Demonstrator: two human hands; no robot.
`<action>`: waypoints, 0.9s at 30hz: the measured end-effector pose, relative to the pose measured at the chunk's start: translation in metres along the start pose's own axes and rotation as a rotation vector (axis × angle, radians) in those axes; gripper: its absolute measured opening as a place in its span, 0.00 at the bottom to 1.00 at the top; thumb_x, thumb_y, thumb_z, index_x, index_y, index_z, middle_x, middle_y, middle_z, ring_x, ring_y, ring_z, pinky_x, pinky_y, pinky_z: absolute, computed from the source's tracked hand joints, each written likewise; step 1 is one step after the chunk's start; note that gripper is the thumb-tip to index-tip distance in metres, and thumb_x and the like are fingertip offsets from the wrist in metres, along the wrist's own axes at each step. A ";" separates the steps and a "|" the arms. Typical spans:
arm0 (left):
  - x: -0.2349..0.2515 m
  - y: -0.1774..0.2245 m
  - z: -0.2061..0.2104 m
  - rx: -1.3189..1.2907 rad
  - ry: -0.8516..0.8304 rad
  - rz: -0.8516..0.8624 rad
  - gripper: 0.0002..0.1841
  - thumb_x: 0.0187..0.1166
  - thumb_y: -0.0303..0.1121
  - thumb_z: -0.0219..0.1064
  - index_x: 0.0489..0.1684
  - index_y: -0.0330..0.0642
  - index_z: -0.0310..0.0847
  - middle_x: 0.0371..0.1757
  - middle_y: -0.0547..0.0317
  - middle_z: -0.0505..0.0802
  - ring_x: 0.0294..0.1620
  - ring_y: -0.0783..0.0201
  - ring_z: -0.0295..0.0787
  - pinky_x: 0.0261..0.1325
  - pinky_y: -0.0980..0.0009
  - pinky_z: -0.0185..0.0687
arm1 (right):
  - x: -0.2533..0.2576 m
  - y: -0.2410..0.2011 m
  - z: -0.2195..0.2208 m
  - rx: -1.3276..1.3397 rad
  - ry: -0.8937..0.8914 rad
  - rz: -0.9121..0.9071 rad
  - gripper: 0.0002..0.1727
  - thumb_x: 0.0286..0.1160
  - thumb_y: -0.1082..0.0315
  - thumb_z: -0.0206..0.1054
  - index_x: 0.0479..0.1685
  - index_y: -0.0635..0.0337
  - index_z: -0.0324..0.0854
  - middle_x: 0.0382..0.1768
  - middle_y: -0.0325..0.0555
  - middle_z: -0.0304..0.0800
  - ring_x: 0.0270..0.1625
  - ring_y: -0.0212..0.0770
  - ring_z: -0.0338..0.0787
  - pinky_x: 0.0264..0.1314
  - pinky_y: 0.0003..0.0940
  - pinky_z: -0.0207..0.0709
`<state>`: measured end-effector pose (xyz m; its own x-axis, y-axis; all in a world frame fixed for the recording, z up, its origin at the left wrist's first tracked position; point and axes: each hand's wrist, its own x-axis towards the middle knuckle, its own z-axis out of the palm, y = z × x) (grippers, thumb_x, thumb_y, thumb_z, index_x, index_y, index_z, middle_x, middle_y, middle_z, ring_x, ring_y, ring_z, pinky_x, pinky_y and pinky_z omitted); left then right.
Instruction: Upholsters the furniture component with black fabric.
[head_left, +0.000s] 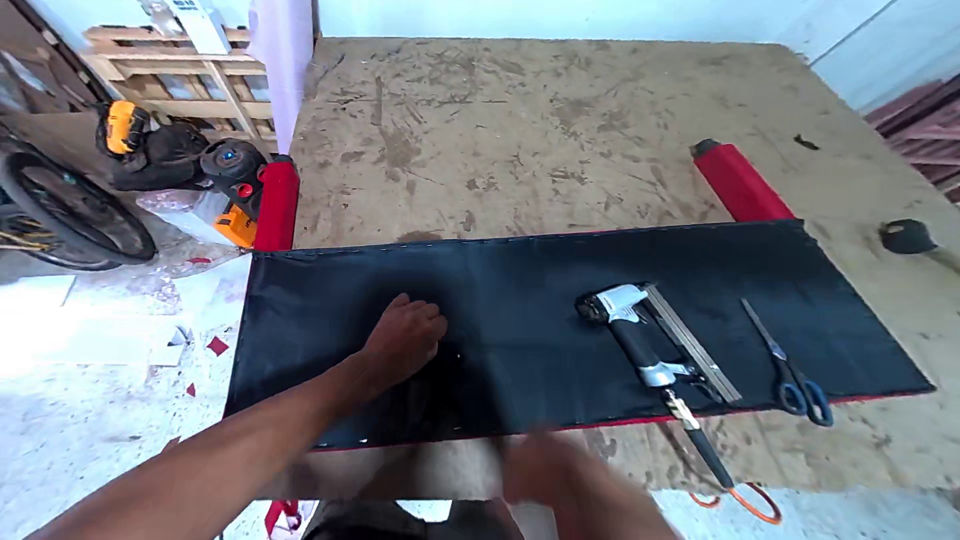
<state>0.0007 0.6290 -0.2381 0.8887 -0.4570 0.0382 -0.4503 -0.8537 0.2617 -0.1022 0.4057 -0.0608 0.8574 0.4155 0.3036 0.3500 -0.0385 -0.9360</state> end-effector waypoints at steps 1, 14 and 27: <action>-0.001 0.001 0.004 0.021 0.021 -0.008 0.02 0.74 0.32 0.71 0.37 0.49 0.89 0.42 0.61 0.92 0.50 0.57 0.89 0.52 0.54 0.82 | 0.011 0.055 0.004 -0.224 0.034 0.047 0.15 0.86 0.56 0.62 0.44 0.55 0.91 0.40 0.38 0.92 0.46 0.32 0.91 0.51 0.34 0.89; -0.029 0.014 0.008 -0.122 0.064 -0.224 0.23 0.70 0.57 0.73 0.62 0.61 0.87 0.57 0.66 0.89 0.60 0.59 0.83 0.55 0.53 0.79 | 0.041 0.235 0.013 -0.924 -0.090 -0.206 0.08 0.75 0.60 0.68 0.38 0.46 0.94 0.41 0.34 0.90 0.49 0.36 0.89 0.51 0.38 0.85; -0.023 0.008 0.023 0.069 0.264 -0.071 0.05 0.77 0.32 0.70 0.45 0.51 0.87 0.45 0.62 0.90 0.52 0.56 0.85 0.48 0.55 0.78 | 0.034 0.240 0.021 -0.886 -0.102 -0.209 0.08 0.79 0.61 0.67 0.43 0.47 0.92 0.47 0.36 0.91 0.54 0.37 0.89 0.57 0.37 0.86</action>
<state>-0.0260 0.6268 -0.2586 0.9058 -0.3224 0.2748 -0.3831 -0.9004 0.2064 0.0035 0.4298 -0.2789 0.7212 0.5691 0.3949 0.6919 -0.6187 -0.3720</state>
